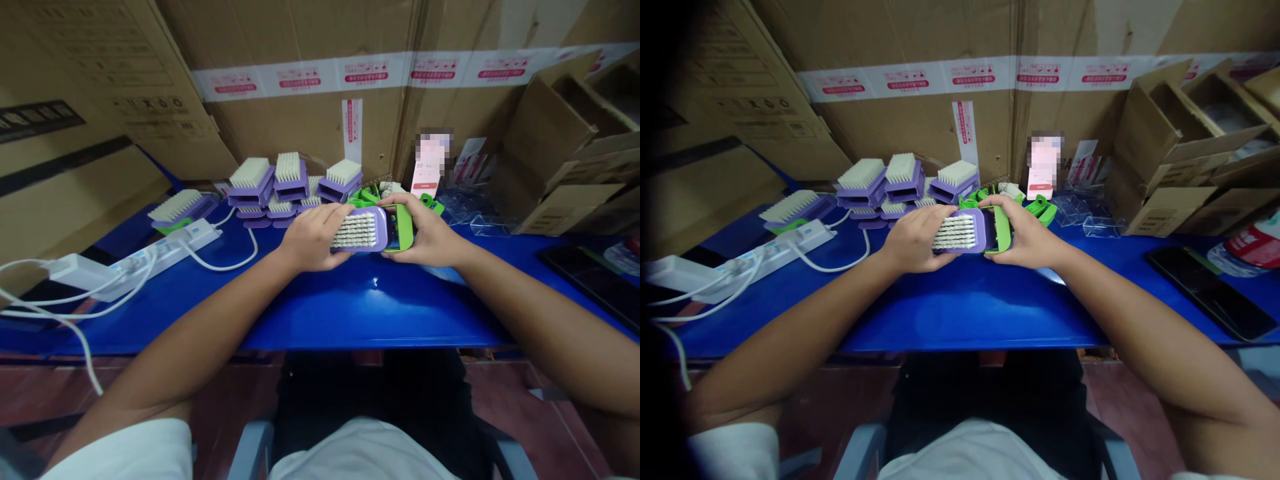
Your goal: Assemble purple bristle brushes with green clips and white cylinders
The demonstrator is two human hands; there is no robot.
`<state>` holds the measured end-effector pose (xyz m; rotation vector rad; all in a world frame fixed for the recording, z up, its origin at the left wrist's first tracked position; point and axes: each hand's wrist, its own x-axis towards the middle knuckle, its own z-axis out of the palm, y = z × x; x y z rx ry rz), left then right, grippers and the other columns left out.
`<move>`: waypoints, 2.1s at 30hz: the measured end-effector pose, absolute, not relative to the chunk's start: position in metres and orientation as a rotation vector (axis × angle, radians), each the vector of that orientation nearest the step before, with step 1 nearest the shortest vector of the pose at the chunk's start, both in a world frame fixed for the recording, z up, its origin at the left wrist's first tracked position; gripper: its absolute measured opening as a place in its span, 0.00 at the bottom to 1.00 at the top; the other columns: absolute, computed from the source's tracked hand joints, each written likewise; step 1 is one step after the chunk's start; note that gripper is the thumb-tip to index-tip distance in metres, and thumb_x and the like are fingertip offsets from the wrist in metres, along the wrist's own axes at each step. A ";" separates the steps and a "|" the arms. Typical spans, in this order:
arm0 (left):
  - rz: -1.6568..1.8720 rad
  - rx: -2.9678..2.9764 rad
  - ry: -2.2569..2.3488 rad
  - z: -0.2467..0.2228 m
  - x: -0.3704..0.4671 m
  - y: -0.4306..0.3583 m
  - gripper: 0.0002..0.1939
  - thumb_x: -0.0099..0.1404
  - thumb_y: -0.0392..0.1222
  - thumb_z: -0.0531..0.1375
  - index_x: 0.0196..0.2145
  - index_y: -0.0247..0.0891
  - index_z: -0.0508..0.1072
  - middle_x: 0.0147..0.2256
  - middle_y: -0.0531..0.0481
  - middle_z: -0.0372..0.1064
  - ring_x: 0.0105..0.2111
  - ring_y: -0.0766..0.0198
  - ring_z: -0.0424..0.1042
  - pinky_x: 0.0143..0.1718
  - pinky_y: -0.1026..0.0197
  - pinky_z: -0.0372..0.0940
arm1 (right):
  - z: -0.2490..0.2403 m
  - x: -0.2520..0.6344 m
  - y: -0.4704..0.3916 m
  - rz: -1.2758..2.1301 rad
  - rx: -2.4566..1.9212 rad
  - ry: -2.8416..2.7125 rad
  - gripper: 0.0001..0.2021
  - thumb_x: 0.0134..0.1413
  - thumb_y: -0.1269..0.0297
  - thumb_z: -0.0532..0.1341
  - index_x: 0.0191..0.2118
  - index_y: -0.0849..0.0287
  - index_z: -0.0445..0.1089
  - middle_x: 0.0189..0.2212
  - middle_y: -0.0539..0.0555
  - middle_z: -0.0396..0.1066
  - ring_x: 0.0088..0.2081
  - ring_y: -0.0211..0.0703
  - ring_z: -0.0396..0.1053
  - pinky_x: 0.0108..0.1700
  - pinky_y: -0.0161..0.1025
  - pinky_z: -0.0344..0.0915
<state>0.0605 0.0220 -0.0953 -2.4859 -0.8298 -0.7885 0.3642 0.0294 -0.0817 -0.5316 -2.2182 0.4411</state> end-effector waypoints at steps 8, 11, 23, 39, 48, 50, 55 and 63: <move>-0.799 -2.492 -0.831 -0.097 0.061 0.022 0.38 0.71 0.56 0.64 0.70 0.31 0.65 0.61 0.29 0.78 0.59 0.39 0.81 0.58 0.42 0.77 | -0.082 0.362 0.029 0.428 -0.585 -2.235 0.41 0.48 0.56 0.81 0.65 0.48 0.66 0.63 0.61 0.74 0.63 0.66 0.75 0.66 0.62 0.73; -0.810 -2.504 -0.827 -0.097 0.062 0.022 0.38 0.71 0.56 0.64 0.70 0.32 0.65 0.61 0.30 0.78 0.60 0.39 0.81 0.59 0.41 0.77 | -0.081 0.361 0.027 0.454 -0.609 -2.230 0.41 0.47 0.56 0.81 0.65 0.47 0.66 0.63 0.60 0.75 0.63 0.66 0.76 0.66 0.62 0.73; -0.800 -2.510 -0.821 -0.096 0.062 0.021 0.38 0.72 0.57 0.64 0.71 0.33 0.64 0.61 0.30 0.78 0.60 0.40 0.80 0.60 0.41 0.76 | -0.082 0.359 0.025 0.499 -0.632 -2.205 0.41 0.47 0.56 0.81 0.65 0.47 0.66 0.61 0.60 0.76 0.61 0.66 0.76 0.64 0.62 0.74; -0.791 -2.530 -0.829 -0.099 0.063 0.022 0.38 0.72 0.56 0.65 0.71 0.33 0.65 0.61 0.30 0.78 0.60 0.38 0.80 0.60 0.40 0.77 | -0.084 0.357 0.024 0.501 -0.606 -2.202 0.40 0.46 0.59 0.80 0.65 0.48 0.68 0.62 0.60 0.76 0.61 0.66 0.77 0.65 0.63 0.74; -0.784 -2.501 -0.781 -0.097 0.065 0.020 0.37 0.72 0.56 0.62 0.70 0.30 0.65 0.60 0.28 0.78 0.57 0.37 0.81 0.56 0.40 0.77 | -0.087 0.357 0.026 0.422 -0.563 -2.228 0.39 0.47 0.60 0.79 0.65 0.49 0.67 0.62 0.61 0.76 0.62 0.66 0.77 0.65 0.61 0.74; -0.766 -2.520 -0.818 -0.096 0.065 0.019 0.38 0.72 0.57 0.63 0.71 0.31 0.65 0.61 0.28 0.78 0.58 0.37 0.81 0.57 0.40 0.77 | -0.087 0.357 0.026 0.427 -0.577 -2.232 0.40 0.47 0.60 0.79 0.66 0.49 0.67 0.62 0.61 0.76 0.62 0.66 0.77 0.65 0.62 0.74; -0.752 -2.547 -0.865 -0.098 0.064 0.019 0.39 0.71 0.57 0.64 0.71 0.32 0.65 0.61 0.28 0.77 0.59 0.36 0.80 0.58 0.40 0.77 | -0.087 0.358 0.026 0.474 -0.608 -2.234 0.44 0.46 0.61 0.79 0.68 0.48 0.65 0.64 0.60 0.75 0.63 0.67 0.75 0.67 0.62 0.73; -0.758 -2.567 -0.830 -0.098 0.065 0.020 0.39 0.71 0.57 0.64 0.70 0.31 0.65 0.61 0.29 0.77 0.59 0.38 0.81 0.56 0.42 0.78 | -0.086 0.360 0.029 0.431 -0.585 -2.261 0.47 0.45 0.49 0.83 0.68 0.48 0.65 0.66 0.61 0.73 0.67 0.69 0.73 0.69 0.64 0.72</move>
